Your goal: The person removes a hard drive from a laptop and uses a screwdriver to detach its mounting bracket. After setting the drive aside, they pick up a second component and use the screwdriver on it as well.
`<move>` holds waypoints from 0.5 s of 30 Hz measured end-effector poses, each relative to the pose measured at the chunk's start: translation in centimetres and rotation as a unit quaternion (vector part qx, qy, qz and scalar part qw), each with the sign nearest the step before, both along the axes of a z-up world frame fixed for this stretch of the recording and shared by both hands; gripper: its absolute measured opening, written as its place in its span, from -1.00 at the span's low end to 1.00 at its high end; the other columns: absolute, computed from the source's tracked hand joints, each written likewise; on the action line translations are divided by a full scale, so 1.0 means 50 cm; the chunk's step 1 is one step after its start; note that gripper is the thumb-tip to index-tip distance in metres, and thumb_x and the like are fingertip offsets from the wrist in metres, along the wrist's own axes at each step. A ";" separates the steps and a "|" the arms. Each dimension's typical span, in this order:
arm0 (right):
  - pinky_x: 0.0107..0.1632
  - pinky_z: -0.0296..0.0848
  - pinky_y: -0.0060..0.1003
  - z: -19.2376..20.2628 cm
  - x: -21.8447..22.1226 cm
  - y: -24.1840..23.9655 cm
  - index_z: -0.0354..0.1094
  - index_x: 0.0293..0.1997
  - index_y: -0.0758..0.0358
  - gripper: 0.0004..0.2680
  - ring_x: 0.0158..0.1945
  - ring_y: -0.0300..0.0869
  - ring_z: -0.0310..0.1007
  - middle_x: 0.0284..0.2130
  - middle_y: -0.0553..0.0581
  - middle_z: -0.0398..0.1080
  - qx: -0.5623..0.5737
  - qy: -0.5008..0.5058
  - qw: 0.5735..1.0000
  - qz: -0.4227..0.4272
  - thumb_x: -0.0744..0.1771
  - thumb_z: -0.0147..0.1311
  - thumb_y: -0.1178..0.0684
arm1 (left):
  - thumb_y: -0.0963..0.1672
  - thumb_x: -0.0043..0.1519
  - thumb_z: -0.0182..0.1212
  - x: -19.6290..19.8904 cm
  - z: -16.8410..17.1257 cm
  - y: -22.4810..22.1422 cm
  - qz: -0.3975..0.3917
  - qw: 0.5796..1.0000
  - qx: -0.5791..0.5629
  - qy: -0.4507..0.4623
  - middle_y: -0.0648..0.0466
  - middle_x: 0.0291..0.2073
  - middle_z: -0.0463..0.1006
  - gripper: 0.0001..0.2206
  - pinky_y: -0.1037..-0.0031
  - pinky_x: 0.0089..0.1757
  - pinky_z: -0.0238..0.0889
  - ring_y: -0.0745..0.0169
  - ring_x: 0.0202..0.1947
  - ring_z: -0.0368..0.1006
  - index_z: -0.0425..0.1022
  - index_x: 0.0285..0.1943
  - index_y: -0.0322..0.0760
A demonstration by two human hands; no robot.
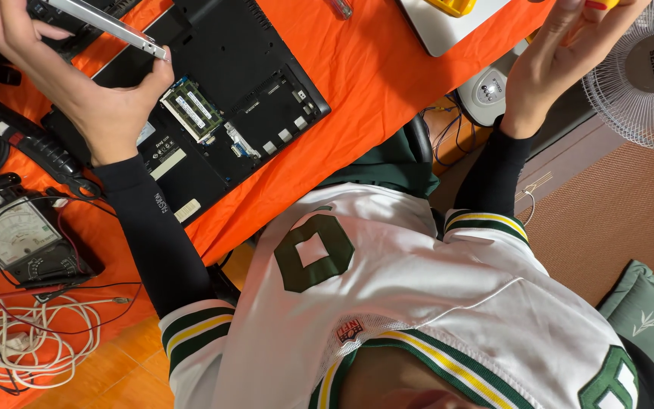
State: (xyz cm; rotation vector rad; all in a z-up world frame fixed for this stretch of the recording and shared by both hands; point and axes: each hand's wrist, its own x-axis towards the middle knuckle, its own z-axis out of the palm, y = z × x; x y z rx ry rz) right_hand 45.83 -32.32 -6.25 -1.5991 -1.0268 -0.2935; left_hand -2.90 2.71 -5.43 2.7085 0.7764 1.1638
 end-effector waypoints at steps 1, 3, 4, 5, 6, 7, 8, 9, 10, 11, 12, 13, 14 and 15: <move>-0.19 0.27 -0.33 0.000 -0.001 0.001 -0.19 0.59 -0.02 -0.63 -0.27 -0.24 0.20 -0.13 0.10 0.33 0.000 -0.009 1.000 -0.003 0.60 -0.05 0.12 | -0.04 0.08 0.55 -0.004 -0.008 0.001 0.006 1.000 0.000 0.006 0.09 0.45 -0.08 -0.02 0.37 0.05 0.33 0.24 0.28 0.20 -0.07 0.62 -0.19; -0.19 0.27 -0.32 -0.005 0.002 0.001 -0.21 0.60 -0.03 -0.62 -0.27 -0.24 0.20 -0.13 0.10 0.34 0.000 -0.006 1.000 0.000 0.61 -0.05 0.12 | -0.04 0.08 0.55 -0.005 -0.009 0.000 0.005 1.000 -0.004 0.005 0.09 0.45 -0.07 -0.03 0.36 0.04 0.33 0.24 0.27 0.21 -0.07 0.62 -0.19; -0.19 0.26 -0.32 -0.008 0.003 0.002 -0.23 0.60 -0.04 -0.61 -0.27 -0.24 0.19 -0.14 0.10 0.35 0.000 -0.004 1.000 0.002 0.61 -0.04 0.12 | -0.04 0.09 0.55 -0.005 -0.009 0.000 0.002 1.000 -0.008 0.003 0.09 0.45 -0.07 -0.03 0.36 0.04 0.32 0.23 0.27 0.21 -0.08 0.63 -0.19; -0.19 0.26 -0.32 -0.008 0.002 0.002 -0.23 0.60 -0.04 -0.61 -0.27 -0.24 0.19 -0.14 0.10 0.35 0.000 -0.004 1.000 0.003 0.61 -0.04 0.12 | -0.04 0.09 0.55 -0.003 -0.007 -0.001 0.003 1.000 -0.008 0.003 0.09 0.45 -0.07 -0.03 0.36 0.04 0.32 0.23 0.27 0.21 -0.08 0.63 -0.19; -0.17 0.29 -0.31 -0.009 0.001 0.003 -0.26 0.61 -0.05 -0.60 -0.26 -0.23 0.21 -0.13 0.10 0.35 -0.003 -0.009 1.000 -0.002 0.61 -0.04 0.12 | -0.04 0.09 0.55 -0.001 -0.004 -0.002 -0.002 1.000 -0.013 -0.002 0.08 0.45 -0.07 -0.03 0.36 0.04 0.33 0.22 0.28 0.21 -0.07 0.62 -0.19; -0.15 0.31 -0.29 -0.009 0.000 0.004 -0.28 0.61 -0.07 -0.59 -0.25 -0.22 0.23 -0.11 0.11 0.36 -0.005 -0.014 1.000 -0.006 0.61 -0.04 0.11 | -0.05 0.09 0.55 0.001 -0.002 -0.002 -0.006 1.000 -0.017 -0.008 0.08 0.45 -0.07 -0.04 0.36 0.03 0.33 0.20 0.29 0.21 -0.06 0.62 -0.18; -0.15 0.31 -0.29 -0.013 0.004 0.003 -0.28 0.61 -0.07 -0.59 -0.25 -0.22 0.23 -0.11 0.11 0.36 -0.005 -0.014 1.000 -0.005 0.61 -0.04 0.11 | -0.05 0.09 0.55 -0.001 -0.006 0.000 -0.006 1.000 -0.017 -0.009 0.08 0.45 -0.07 -0.04 0.36 0.03 0.33 0.20 0.29 0.21 -0.06 0.62 -0.18; -0.17 0.29 -0.31 -0.017 0.008 0.001 -0.28 0.61 -0.07 -0.59 -0.26 -0.24 0.21 -0.10 0.12 0.35 -0.003 -0.011 1.000 -0.008 0.61 -0.05 0.11 | -0.04 0.09 0.55 -0.002 -0.011 0.002 -0.004 1.000 -0.016 -0.006 0.08 0.45 -0.07 -0.04 0.36 0.05 0.34 0.20 0.30 0.21 -0.07 0.62 -0.18; -0.19 0.26 -0.33 -0.021 0.011 -0.001 -0.28 0.62 -0.06 -0.59 -0.28 -0.25 0.19 -0.09 0.12 0.35 -0.001 -0.008 1.000 -0.011 0.61 -0.05 0.11 | -0.03 0.09 0.55 -0.004 -0.015 0.003 -0.002 1.000 -0.015 -0.002 0.08 0.45 -0.07 -0.04 0.36 0.06 0.34 0.20 0.31 0.21 -0.07 0.62 -0.18; -0.19 0.26 -0.33 -0.025 0.015 -0.001 -0.28 0.62 -0.06 -0.59 -0.28 -0.25 0.19 -0.09 0.12 0.35 -0.001 -0.008 1.000 -0.011 0.61 -0.05 0.11 | -0.03 0.09 0.55 -0.005 -0.018 0.004 -0.002 1.000 -0.015 -0.002 0.08 0.45 -0.07 -0.04 0.36 0.06 0.34 0.20 0.31 0.21 -0.07 0.62 -0.18; -0.20 0.26 -0.33 -0.028 0.020 -0.002 -0.26 0.61 -0.06 -0.60 -0.29 -0.25 0.18 -0.10 0.12 0.34 0.007 -0.007 1.000 -0.010 0.60 -0.05 0.12 | -0.03 0.09 0.55 -0.006 -0.020 0.006 -0.003 1.000 -0.015 0.000 0.08 0.45 -0.08 -0.03 0.36 0.06 0.35 0.20 0.32 0.20 -0.08 0.62 -0.18; -0.20 0.26 -0.32 -0.032 0.024 -0.002 -0.24 0.60 -0.05 -0.60 -0.29 -0.25 0.17 -0.10 0.13 0.33 0.015 -0.006 1.000 -0.009 0.60 -0.05 0.12 | -0.03 0.09 0.54 -0.007 -0.023 0.007 -0.004 1.000 -0.014 0.002 0.08 0.45 -0.09 -0.03 0.36 0.07 0.35 0.20 0.33 0.18 -0.09 0.63 -0.18; -0.20 0.26 -0.32 -0.030 0.021 -0.002 -0.24 0.60 -0.05 -0.60 -0.29 -0.25 0.17 -0.10 0.13 0.33 0.015 -0.006 1.000 -0.009 0.60 -0.05 0.12 | -0.03 0.09 0.54 -0.009 -0.025 0.008 -0.004 1.000 -0.014 0.003 0.08 0.45 -0.09 -0.03 0.36 0.07 0.35 0.20 0.33 0.18 -0.09 0.63 -0.18; -0.20 0.25 -0.32 -0.028 0.019 -0.002 -0.25 0.61 -0.06 -0.60 -0.29 -0.25 0.16 -0.13 0.10 0.33 0.007 -0.010 1.000 -0.013 0.60 -0.04 0.12 | -0.03 0.09 0.54 -0.009 -0.028 0.009 -0.004 1.000 -0.017 0.003 0.08 0.44 -0.08 -0.03 0.35 0.08 0.35 0.20 0.33 0.18 -0.09 0.62 -0.18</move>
